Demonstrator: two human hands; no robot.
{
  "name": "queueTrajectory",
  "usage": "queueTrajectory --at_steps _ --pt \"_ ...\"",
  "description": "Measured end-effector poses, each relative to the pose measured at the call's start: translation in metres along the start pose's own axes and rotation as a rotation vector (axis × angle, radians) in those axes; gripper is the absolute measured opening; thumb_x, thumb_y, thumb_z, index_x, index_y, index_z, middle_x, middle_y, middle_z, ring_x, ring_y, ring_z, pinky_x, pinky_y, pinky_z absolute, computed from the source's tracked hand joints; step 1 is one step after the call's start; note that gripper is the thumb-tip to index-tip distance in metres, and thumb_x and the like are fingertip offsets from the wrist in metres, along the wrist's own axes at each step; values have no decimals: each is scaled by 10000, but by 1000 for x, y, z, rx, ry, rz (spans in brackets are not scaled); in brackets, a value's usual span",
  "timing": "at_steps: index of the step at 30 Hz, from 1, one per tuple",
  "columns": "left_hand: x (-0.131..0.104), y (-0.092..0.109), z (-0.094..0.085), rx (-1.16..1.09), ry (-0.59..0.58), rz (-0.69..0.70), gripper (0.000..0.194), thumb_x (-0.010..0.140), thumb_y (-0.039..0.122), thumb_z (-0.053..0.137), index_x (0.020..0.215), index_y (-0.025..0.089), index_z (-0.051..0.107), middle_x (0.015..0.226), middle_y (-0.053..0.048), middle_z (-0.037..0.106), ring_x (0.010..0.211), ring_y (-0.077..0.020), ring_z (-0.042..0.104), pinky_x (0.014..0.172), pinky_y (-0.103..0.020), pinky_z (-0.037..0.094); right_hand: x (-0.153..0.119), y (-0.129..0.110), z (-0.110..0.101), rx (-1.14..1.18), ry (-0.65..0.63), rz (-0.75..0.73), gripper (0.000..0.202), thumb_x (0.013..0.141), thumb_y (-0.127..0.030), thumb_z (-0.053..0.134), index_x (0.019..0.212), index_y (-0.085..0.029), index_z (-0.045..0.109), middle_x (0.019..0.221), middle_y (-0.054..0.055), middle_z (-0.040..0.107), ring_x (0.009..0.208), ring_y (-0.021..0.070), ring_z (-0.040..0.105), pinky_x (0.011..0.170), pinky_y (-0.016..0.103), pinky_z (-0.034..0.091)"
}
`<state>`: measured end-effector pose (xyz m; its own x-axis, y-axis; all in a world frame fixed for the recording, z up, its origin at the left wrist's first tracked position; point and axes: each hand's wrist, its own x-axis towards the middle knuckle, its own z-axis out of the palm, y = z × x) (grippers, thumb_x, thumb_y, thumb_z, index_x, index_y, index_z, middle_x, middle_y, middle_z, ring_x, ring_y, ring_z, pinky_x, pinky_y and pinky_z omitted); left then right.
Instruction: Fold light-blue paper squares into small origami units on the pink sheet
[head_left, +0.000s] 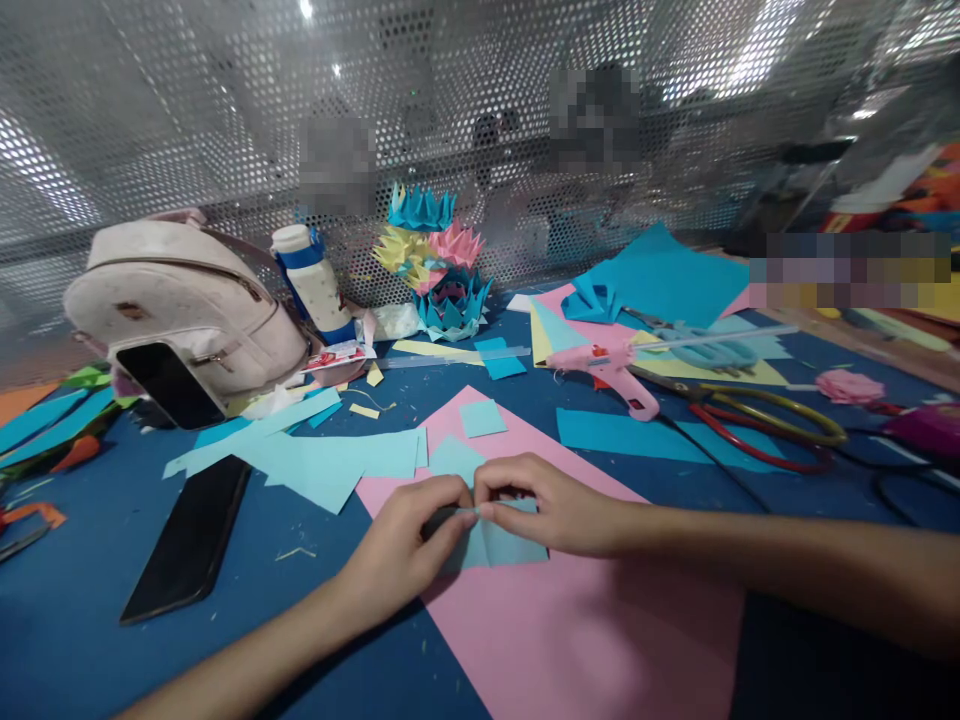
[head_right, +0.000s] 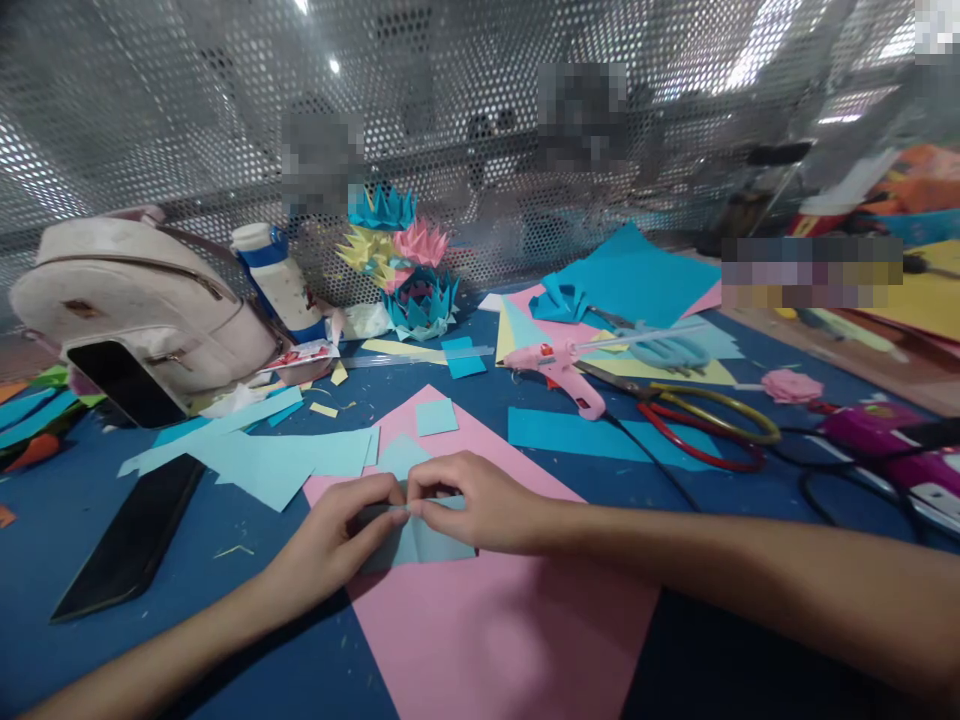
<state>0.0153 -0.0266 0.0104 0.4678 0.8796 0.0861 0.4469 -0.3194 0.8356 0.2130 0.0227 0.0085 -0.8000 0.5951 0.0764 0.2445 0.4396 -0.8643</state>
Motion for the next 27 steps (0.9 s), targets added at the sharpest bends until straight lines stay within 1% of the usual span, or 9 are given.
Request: queueTrajectory --at_steps 8,21,25,27 --pt "-1 -3 3 12 42 24 210 933 199 486 726 167 498 667 34 466 641 -113 425 593 -220 288 2 0 -1 74 -11 2 130 874 -150 515 750 -151 554 694 -29 493 659 100 433 603 208 327" --pt "-2 -1 4 -6 67 15 229 930 218 487 709 162 512 664 26 486 632 -111 433 583 -223 292 3 -2 -2 145 3 5 152 878 -165 530 730 -144 563 680 -26 501 644 98 438 595 213 325" --pt "-1 -1 3 -34 77 -49 241 927 265 494 711 163 527 634 33 461 599 -107 404 553 -228 273 2 0 -1 147 24 3 164 893 -207 538 745 -146 575 690 -22 514 651 101 446 602 218 333" --pt "1 -3 2 -73 105 -101 243 914 297 510 717 161 551 615 36 456 577 -103 387 537 -227 266 2 2 0 153 51 18 181 905 -247 539 761 -148 586 699 -19 522 650 102 449 595 220 335"
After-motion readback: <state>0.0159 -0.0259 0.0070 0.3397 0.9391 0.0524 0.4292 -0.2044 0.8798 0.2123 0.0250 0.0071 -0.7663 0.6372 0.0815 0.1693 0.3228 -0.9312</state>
